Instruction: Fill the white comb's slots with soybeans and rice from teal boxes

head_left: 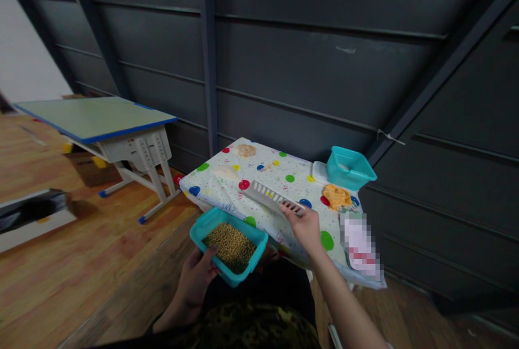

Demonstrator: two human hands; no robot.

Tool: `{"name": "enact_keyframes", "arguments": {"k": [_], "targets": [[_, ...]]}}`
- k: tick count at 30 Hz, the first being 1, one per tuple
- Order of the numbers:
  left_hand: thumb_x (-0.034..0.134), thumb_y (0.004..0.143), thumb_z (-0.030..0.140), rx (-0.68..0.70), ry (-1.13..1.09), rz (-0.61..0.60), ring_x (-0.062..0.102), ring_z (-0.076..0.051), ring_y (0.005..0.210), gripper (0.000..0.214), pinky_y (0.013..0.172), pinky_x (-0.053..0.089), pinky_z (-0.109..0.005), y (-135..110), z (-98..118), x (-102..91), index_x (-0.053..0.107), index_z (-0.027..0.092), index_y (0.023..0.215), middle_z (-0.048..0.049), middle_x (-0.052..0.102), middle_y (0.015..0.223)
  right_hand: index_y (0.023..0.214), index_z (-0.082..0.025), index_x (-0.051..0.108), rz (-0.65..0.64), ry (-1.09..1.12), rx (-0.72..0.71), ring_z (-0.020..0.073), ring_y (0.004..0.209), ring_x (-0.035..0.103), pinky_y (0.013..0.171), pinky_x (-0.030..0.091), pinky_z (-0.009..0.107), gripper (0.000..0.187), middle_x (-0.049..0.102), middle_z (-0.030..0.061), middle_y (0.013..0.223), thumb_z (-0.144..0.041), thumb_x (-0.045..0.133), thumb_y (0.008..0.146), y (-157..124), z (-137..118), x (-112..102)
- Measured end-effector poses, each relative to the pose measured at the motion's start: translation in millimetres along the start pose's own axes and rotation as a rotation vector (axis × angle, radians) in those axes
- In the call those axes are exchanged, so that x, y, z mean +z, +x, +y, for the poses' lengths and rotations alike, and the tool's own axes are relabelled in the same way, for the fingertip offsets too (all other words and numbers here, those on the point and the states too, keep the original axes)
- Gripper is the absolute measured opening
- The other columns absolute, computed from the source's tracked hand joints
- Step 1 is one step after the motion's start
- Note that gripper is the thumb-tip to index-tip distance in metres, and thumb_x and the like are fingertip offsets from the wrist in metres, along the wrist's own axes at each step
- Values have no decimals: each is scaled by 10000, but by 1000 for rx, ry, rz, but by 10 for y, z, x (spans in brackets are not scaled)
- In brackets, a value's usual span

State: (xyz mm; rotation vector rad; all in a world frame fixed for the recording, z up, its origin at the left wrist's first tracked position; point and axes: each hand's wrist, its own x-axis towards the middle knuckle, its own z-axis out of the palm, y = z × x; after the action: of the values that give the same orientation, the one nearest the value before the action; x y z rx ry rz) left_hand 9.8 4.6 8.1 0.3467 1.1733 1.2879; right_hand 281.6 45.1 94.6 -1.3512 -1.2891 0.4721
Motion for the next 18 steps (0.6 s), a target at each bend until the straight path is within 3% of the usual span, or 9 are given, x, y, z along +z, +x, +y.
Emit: {"name": "enact_keyframes", "arguments": {"k": [6, 9, 13, 18], "targets": [[731, 948, 60, -19, 3, 14, 873, -262, 826, 159, 780, 733, -357, -15, 4, -20, 765, 139, 1083, -92, 890, 901, 697, -196, 793, 231, -135, 52, 328, 762, 752, 710, 553, 392, 306, 805, 94, 710, -495, 816, 756, 1073, 314, -72], [751, 927, 49, 7, -22, 56, 853, -232, 720, 176, 701, 720, -304, 8, -13, -88, 745, 137, 1080, -64, 876, 831, 662, -204, 748, 271, -159, 100, 321, 746, 735, 703, 513, 381, 279, 785, 93, 683, -462, 823, 737, 1405, 455, -78], [730, 917, 7, -35, -56, 91, 844, -227, 699, 226, 586, 680, -264, 89, -28, -213, 747, 156, 1085, -69, 891, 883, 555, -238, 629, 257, -182, 132, 293, 671, 681, 667, 479, 372, 362, 717, 69, 598, -485, 830, 727, 1490, 622, -56], [750, 932, 105, -21, -41, 41, 855, -285, 821, 117, 671, 714, -345, 109, -37, -291, 787, 169, 1022, -103, 894, 976, 572, -234, 648, 189, -170, 97, 271, 664, 669, 650, 476, 357, 391, 716, 62, 608, -535, 834, 739, 1408, 721, -39]]}}
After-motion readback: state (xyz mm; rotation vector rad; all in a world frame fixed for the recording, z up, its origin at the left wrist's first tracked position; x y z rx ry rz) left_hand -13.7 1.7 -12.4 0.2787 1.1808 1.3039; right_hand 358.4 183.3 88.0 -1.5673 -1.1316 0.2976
